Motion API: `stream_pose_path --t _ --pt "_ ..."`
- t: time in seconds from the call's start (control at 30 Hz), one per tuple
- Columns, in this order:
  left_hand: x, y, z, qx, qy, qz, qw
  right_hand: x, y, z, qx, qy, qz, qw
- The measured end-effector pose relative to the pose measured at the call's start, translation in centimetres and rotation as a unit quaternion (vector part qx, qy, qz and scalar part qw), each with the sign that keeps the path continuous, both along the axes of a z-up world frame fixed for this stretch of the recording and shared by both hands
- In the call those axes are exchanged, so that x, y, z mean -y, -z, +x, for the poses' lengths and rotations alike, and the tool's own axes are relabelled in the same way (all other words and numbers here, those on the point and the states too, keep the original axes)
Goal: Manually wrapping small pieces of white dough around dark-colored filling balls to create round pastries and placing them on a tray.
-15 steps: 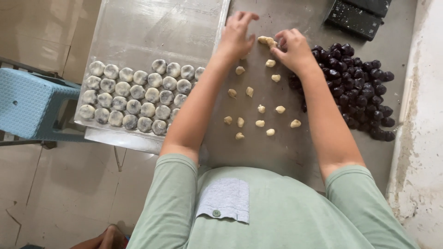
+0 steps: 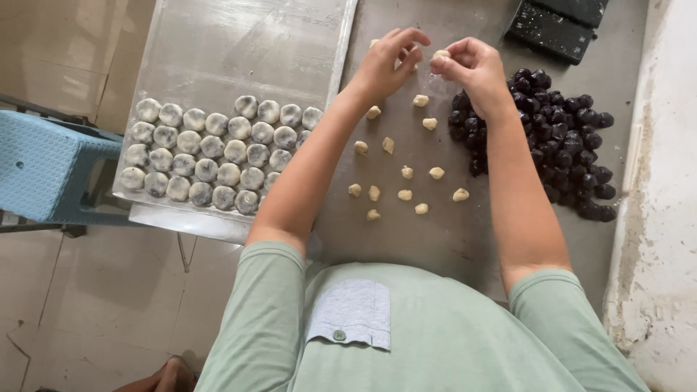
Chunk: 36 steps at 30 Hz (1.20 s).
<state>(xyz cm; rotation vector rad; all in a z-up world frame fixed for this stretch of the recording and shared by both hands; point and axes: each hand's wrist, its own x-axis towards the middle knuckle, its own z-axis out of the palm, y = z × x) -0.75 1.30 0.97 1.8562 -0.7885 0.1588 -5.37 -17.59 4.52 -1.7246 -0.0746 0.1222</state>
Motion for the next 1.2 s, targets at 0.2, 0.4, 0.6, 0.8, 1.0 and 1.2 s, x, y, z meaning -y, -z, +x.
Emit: stream_pose_path --t 0.2,0.4,0.6,0.8,1.0,1.2 --pt "-1.6 -1.1 -1.0 -0.196 0.032 -0.172 0.965 1.0 -0.1 -1.5 0.031 -0.017 0.068 0.997" --pt "-3.7 -6.0 -6.2 -0.255 0.063 -0.226 0.938 3.2 -4.0 -8.0 0.097 -0.111 -0.118 0.982" --pt "-7.1 -5.4 -11.7 -0.324 0.026 -0.101 0.94 5.3 -3.0 -16.4 0.004 -0.061 -0.082 0.995" --pt "-9.4 -7.3 -18.7 -0.318 0.159 0.016 0.934 5.1 -1.3 -22.2 -0.006 -0.053 -0.196 0.979" --pt "-6.8 -3.6 -25.3 -0.139 0.126 0.11 0.976 3.1 1.4 -24.7 0.078 -0.053 -0.361 0.928" --pt "-4.8 -2.9 -27.9 -0.118 0.099 0.226 0.962 2.0 0.8 -25.1 0.078 -0.056 -0.422 0.902"
